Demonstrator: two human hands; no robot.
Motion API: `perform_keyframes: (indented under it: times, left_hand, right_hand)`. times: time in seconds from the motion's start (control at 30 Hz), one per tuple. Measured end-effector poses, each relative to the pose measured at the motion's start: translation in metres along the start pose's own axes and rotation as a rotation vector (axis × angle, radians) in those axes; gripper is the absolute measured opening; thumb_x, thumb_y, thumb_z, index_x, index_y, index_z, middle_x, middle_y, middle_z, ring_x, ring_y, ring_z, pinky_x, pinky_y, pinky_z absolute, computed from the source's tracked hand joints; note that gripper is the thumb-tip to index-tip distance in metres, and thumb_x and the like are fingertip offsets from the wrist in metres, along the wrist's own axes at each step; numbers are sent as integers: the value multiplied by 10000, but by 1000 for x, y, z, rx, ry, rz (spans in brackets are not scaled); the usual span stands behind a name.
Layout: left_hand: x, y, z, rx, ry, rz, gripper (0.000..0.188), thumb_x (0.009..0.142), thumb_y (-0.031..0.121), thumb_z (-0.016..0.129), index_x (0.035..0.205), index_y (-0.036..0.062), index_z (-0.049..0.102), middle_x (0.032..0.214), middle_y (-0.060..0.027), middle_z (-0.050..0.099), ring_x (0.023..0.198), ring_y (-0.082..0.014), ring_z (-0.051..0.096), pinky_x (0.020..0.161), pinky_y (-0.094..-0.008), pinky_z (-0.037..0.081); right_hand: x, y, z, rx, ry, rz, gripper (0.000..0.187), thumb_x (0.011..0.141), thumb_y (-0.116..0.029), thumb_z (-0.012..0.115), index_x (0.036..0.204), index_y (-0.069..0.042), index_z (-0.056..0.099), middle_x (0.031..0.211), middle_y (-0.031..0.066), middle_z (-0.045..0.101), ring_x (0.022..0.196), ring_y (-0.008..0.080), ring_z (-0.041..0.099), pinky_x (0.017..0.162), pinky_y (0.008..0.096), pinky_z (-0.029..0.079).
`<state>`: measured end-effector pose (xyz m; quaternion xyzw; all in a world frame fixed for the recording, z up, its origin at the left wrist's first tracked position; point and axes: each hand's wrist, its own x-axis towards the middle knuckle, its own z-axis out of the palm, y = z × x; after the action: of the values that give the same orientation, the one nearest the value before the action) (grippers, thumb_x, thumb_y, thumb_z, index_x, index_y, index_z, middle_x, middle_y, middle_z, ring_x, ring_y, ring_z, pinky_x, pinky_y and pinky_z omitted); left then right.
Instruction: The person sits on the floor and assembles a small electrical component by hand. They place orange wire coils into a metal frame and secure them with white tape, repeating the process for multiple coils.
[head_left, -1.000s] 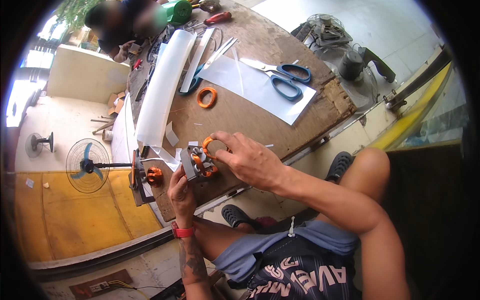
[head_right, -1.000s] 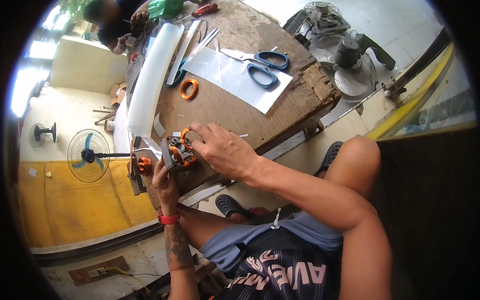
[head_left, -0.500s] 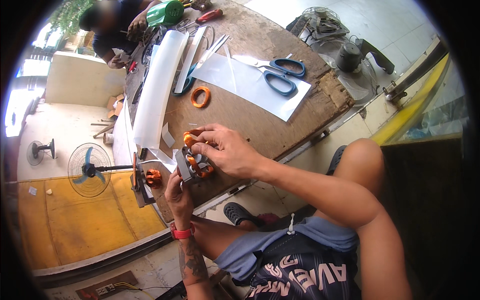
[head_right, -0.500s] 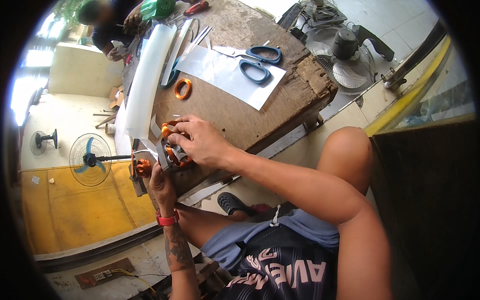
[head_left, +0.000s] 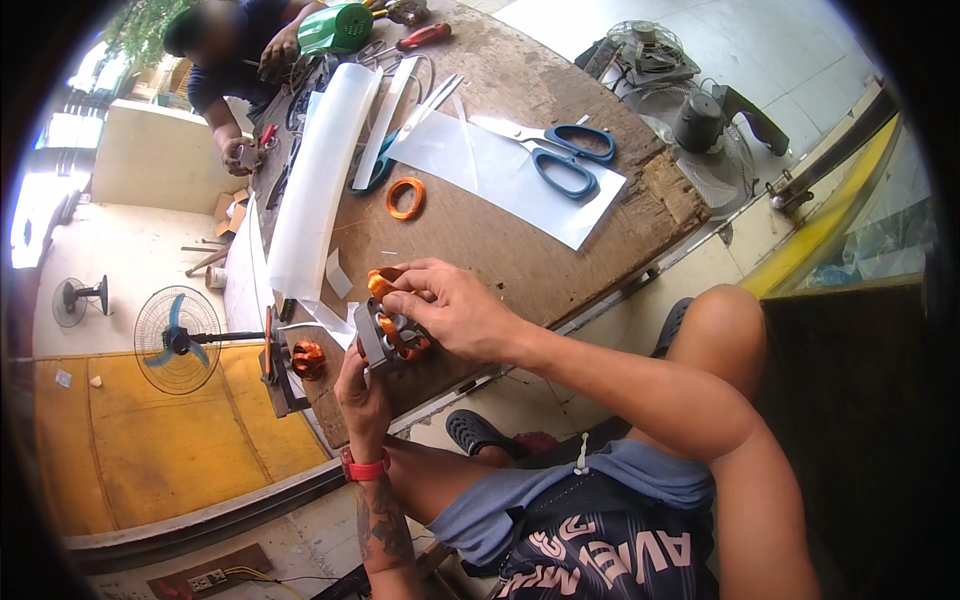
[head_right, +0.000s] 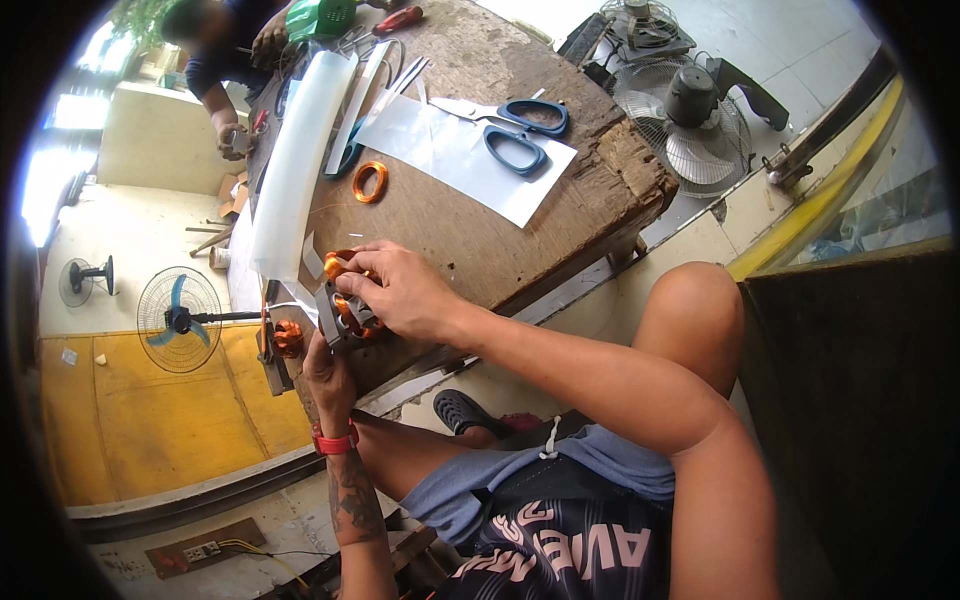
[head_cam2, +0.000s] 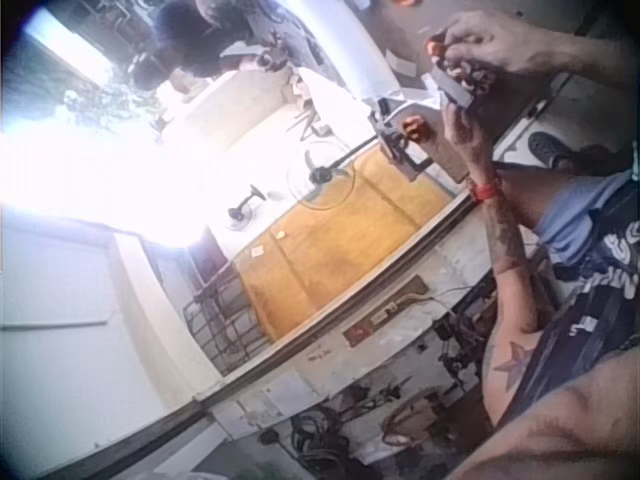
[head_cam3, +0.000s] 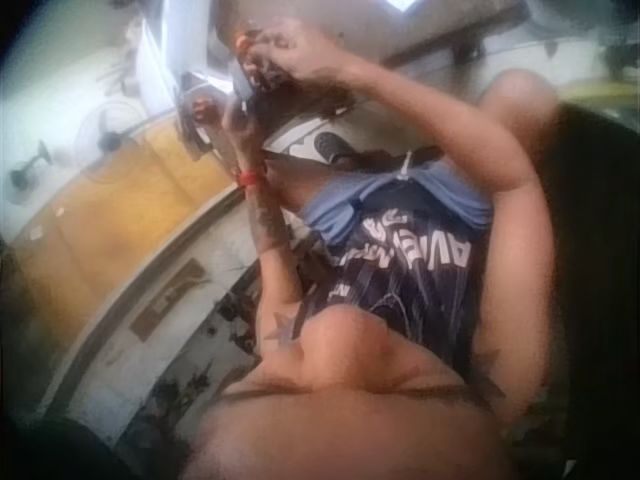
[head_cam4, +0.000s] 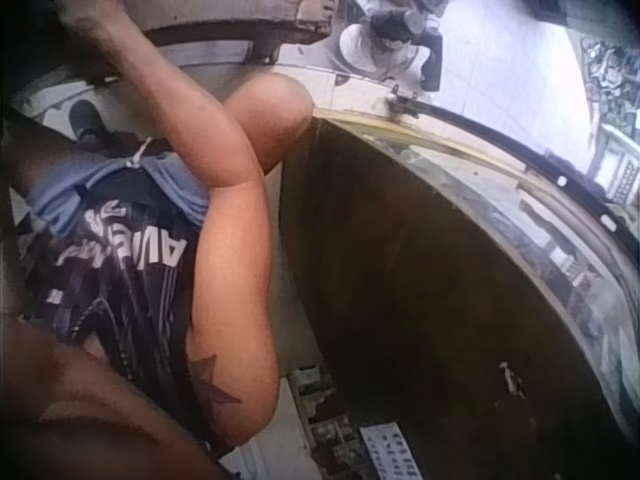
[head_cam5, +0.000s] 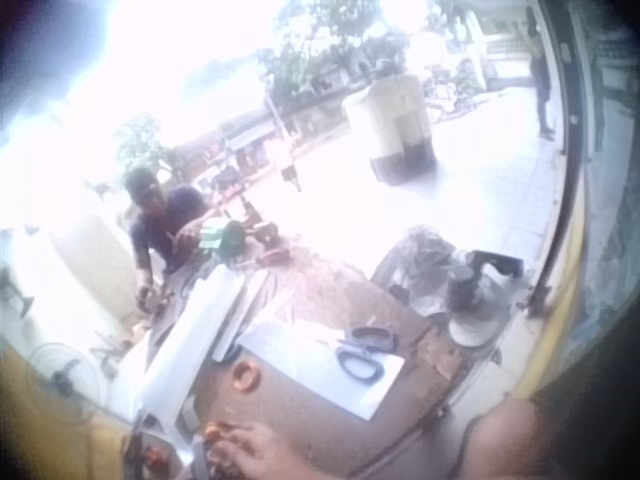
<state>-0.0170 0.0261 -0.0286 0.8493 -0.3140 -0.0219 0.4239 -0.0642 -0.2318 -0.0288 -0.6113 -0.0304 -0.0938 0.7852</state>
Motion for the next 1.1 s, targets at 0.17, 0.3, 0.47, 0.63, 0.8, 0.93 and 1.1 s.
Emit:
perform_keyframes:
  times: [0.17,0.3,0.47,0.63,0.8,0.93,1.1]
  left_hand:
    - [-2,8,3,-22,8,-69,464,1036,-99,459,1492,-62,538,1299,-119,709,1184,-155,664,1015,-299,519]
    - [-2,12,3,-22,-12,-86,462,1044,-94,438,1496,-58,529,1311,-122,701,1177,-161,668,1006,-297,523]
    - [-5,8,6,-113,3,-75,482,1050,-90,423,1523,-40,500,1359,-125,674,1172,-168,672,1003,-303,527]
    - [-4,0,4,-122,-27,-88,488,1042,-95,425,1522,-30,490,1354,-111,662,1201,-170,653,1045,-304,507]
    - [4,2,2,-3,-35,-3,485,1034,-80,429,1513,-30,492,1348,-102,654,1218,-177,636,1059,-309,498]
    - [12,10,0,-2,-72,-41,421,1066,-13,459,1483,-27,513,1340,-93,646,1205,-164,623,1035,-307,502]
    - [17,15,1,-54,-52,-97,351,1075,57,525,1415,-25,564,1308,-93,641,1165,-165,619,998,-300,500]
  right_hand:
    - [2,3,2,122,-17,55,330,1080,-232,642,1205,61,727,1437,175,533,1096,200,698,948,327,578]
    - [2,3,3,166,3,71,338,1080,-216,643,1215,86,711,1418,164,548,1092,198,699,940,319,577]
    - [1,-1,3,286,1,117,356,1077,-203,650,1236,113,691,1389,152,581,1100,197,697,937,315,575]
    - [0,-1,3,301,9,112,349,1073,-199,656,1232,109,693,1372,149,598,1101,195,696,938,317,579]
    - [2,6,6,233,43,47,336,1058,-210,668,1193,94,717,1353,185,608,1094,216,697,940,328,573]
    - [1,10,8,203,93,-11,331,1030,-234,687,1151,67,751,1266,248,673,1127,288,688,975,381,546]
    - [0,9,8,212,78,17,325,1024,-238,692,1160,50,755,1277,257,667,1163,313,677,996,385,536]
